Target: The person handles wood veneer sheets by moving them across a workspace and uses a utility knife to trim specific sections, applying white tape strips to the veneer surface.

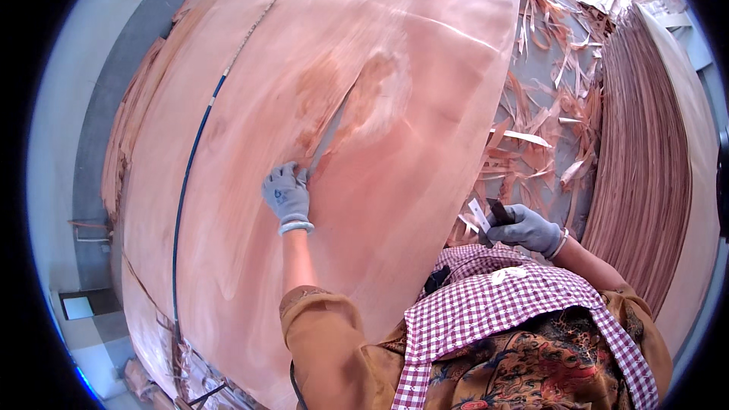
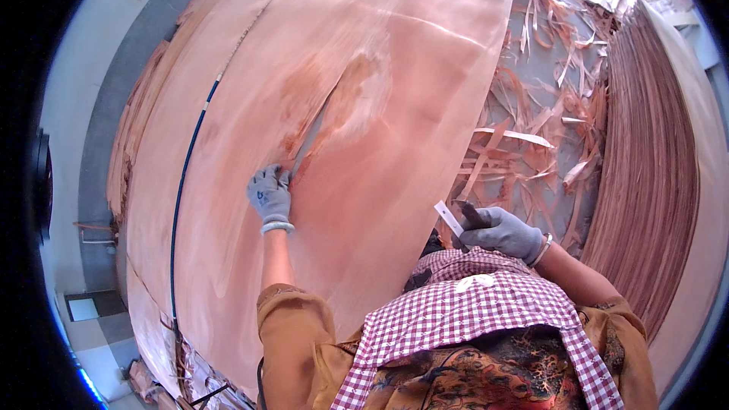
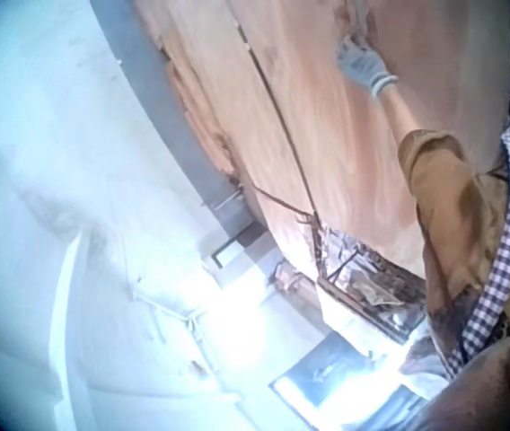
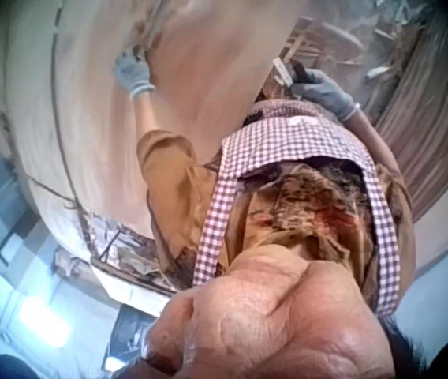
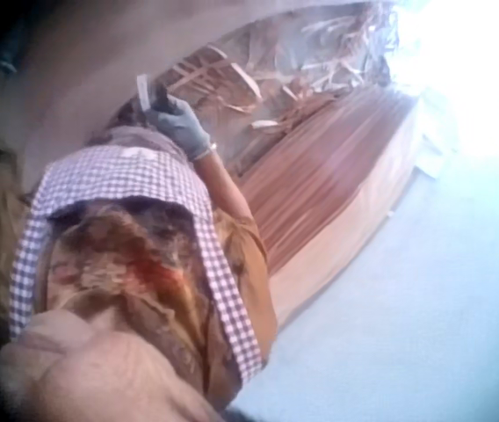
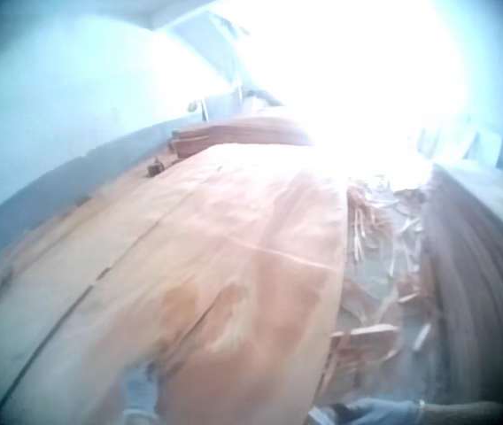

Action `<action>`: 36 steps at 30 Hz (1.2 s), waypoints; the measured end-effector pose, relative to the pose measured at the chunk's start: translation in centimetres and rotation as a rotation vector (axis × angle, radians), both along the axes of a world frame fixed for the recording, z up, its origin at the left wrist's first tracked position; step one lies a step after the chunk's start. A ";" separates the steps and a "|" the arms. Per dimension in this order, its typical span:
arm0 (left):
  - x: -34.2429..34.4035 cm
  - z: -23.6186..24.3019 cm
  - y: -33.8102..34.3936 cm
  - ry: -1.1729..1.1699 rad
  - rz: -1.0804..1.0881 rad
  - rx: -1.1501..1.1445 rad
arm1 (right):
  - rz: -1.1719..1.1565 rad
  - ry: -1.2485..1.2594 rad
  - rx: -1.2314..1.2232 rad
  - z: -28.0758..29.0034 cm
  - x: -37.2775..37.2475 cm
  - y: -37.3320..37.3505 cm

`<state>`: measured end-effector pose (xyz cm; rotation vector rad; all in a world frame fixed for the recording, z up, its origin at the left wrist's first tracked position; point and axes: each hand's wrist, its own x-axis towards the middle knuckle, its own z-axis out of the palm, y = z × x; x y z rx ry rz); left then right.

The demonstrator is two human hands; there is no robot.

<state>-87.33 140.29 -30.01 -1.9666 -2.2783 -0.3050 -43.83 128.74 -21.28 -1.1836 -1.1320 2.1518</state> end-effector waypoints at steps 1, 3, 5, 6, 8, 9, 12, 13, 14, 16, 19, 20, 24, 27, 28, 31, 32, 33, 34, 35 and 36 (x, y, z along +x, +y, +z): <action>-0.1 0.3 0.5 -0.006 0.035 -0.071 | 0.014 -0.005 -0.014 -0.1 -0.5 0.7; -0.3 0.9 1.5 0.033 0.058 -0.163 | 0.045 -0.012 -0.039 -0.3 -1.4 1.9; -0.1 1.2 2.1 0.018 -0.006 -0.031 | 0.059 0.031 -0.018 -1.0 -1.5 2.9; 0.8 1.2 2.9 -0.021 -0.095 0.149 | 0.052 0.043 -0.027 -1.4 -1.3 3.3; 2.4 0.8 3.7 0.010 -0.258 0.318 | 0.064 0.063 -0.014 -1.6 -1.6 4.0; 3.6 0.5 4.3 0.077 -0.340 0.310 | 0.084 0.029 -0.034 -1.6 -1.7 4.3; 4.9 -0.6 4.2 0.063 -0.350 0.258 | 0.089 0.018 -0.062 -1.6 -1.8 4.4; 5.2 -1.0 4.2 0.023 -0.320 0.236 | 0.097 0.000 -0.062 -1.7 -1.5 4.6; 5.5 -1.4 4.6 -0.023 -0.311 0.248 | 0.105 -0.017 -0.063 -1.8 -1.0 4.8; 5.7 -1.2 5.6 -0.102 -0.298 0.269 | 0.090 0.002 -0.068 -2.5 0.0 4.6; 6.4 -0.1 6.7 -0.104 -0.120 0.144 | 0.043 -0.030 -0.091 -2.1 1.3 4.6; 6.5 -0.3 7.1 -0.101 -0.100 0.141 | 0.032 -0.029 -0.099 -2.1 1.6 4.5; 6.0 -0.6 8.1 -0.132 -0.049 0.160 | -0.024 -0.017 -0.087 -3.0 2.9 3.7; 6.3 -0.2 8.3 -0.042 -0.027 0.153 | -0.032 -0.038 -0.076 -2.9 3.3 3.4; 6.7 0.2 8.4 0.013 -0.021 0.147 | -0.044 -0.032 -0.084 -3.0 3.7 3.3; 8.7 1.7 8.4 0.212 -0.227 0.492 | -0.092 -0.044 -0.103 -3.1 4.7 3.6; 8.3 1.2 8.3 0.183 -0.235 0.434 | -0.108 -0.064 -0.108 -2.8 5.0 4.3; 7.3 0.2 8.0 0.148 -0.234 0.380 | -0.119 -0.094 -0.108 -2.3 5.2 5.3; 7.2 0.1 8.1 0.107 -0.245 0.337 | -0.169 -0.123 -0.140 -2.1 5.4 6.4; 7.2 -0.1 8.3 0.073 -0.220 0.277 | -0.191 -0.103 -0.144 -3.4 6.2 7.7; 7.8 0.0 8.6 0.037 -0.206 0.219 | -0.270 -0.067 -0.125 -4.3 6.9 9.0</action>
